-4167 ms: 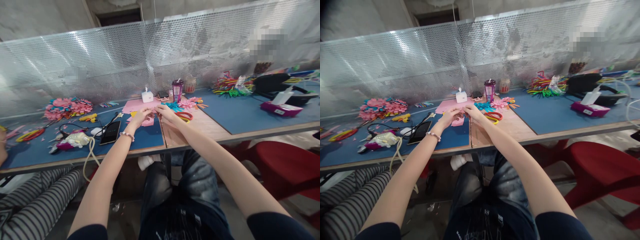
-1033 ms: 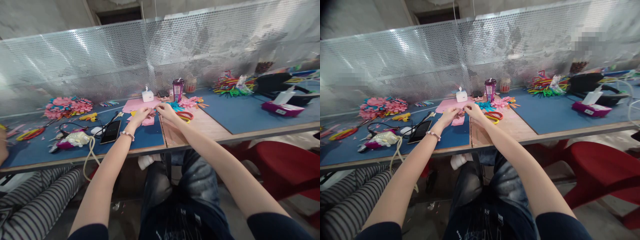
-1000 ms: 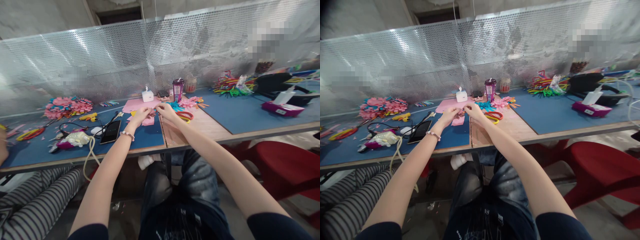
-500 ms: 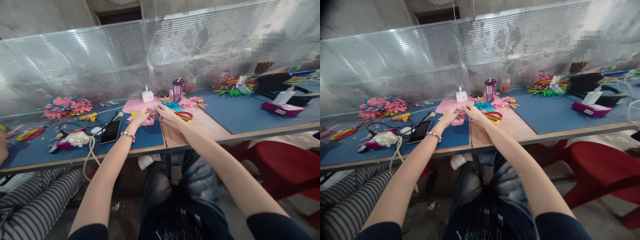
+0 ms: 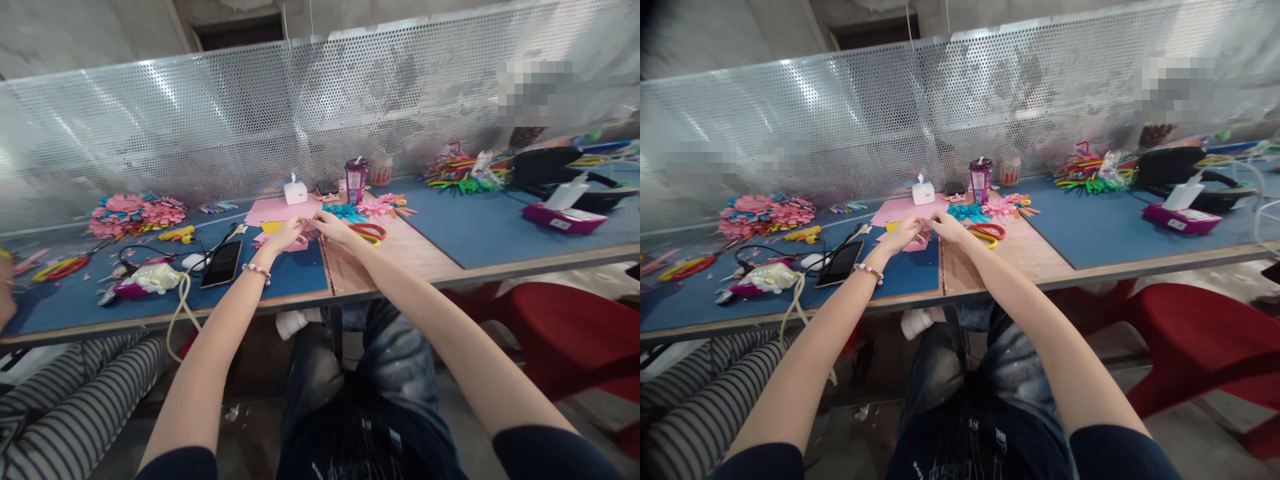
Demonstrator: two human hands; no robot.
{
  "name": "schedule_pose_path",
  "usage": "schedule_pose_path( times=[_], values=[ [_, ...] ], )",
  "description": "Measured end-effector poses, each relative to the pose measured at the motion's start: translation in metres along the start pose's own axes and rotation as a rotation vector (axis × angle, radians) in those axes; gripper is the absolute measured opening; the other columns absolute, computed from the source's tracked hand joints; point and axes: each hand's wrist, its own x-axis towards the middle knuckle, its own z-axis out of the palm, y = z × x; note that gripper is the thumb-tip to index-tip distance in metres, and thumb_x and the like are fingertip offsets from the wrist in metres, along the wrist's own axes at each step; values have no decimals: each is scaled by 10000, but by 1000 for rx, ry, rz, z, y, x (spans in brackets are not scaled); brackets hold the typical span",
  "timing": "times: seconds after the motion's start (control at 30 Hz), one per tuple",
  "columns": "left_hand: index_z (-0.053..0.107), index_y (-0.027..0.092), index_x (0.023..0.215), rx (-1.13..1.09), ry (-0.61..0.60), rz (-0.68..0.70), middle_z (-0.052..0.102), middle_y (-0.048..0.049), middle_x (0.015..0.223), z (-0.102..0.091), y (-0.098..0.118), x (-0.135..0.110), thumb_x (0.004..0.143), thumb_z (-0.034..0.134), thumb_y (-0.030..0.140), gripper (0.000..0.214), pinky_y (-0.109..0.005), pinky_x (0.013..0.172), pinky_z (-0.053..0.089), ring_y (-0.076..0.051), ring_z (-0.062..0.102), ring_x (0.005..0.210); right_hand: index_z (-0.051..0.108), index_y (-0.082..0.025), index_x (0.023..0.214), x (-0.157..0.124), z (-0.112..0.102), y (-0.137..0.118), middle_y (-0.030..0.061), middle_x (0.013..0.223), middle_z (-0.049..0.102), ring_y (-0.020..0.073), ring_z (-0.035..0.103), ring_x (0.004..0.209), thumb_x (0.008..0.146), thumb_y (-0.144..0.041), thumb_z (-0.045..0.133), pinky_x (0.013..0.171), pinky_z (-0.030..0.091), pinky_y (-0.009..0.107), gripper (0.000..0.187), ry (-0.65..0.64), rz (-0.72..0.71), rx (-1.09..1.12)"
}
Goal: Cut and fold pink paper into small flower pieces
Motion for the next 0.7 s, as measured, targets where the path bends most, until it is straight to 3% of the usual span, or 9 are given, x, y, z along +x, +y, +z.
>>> schedule_pose_path(
  times=[0.37,0.7],
  values=[
    [447,165,1211,31,16,37,609,-29,773,1,3,-2,931,480,272,303,-241,561,475,-135,627,668,513,-163,743,1,1,-1,-26,619,532,98,469,551,916,-347,462,544,341,214,258,7,-144,-15],
    [423,181,1248,38,-27,30,649,-76,977,3,9,-6,856,550,198,412,-227,579,462,-121,649,714,497,-162,725,3,2,-1,-19,607,546,102,479,539,900,-181,459,550,347,216,180,77,-62,-65]
  ],
)
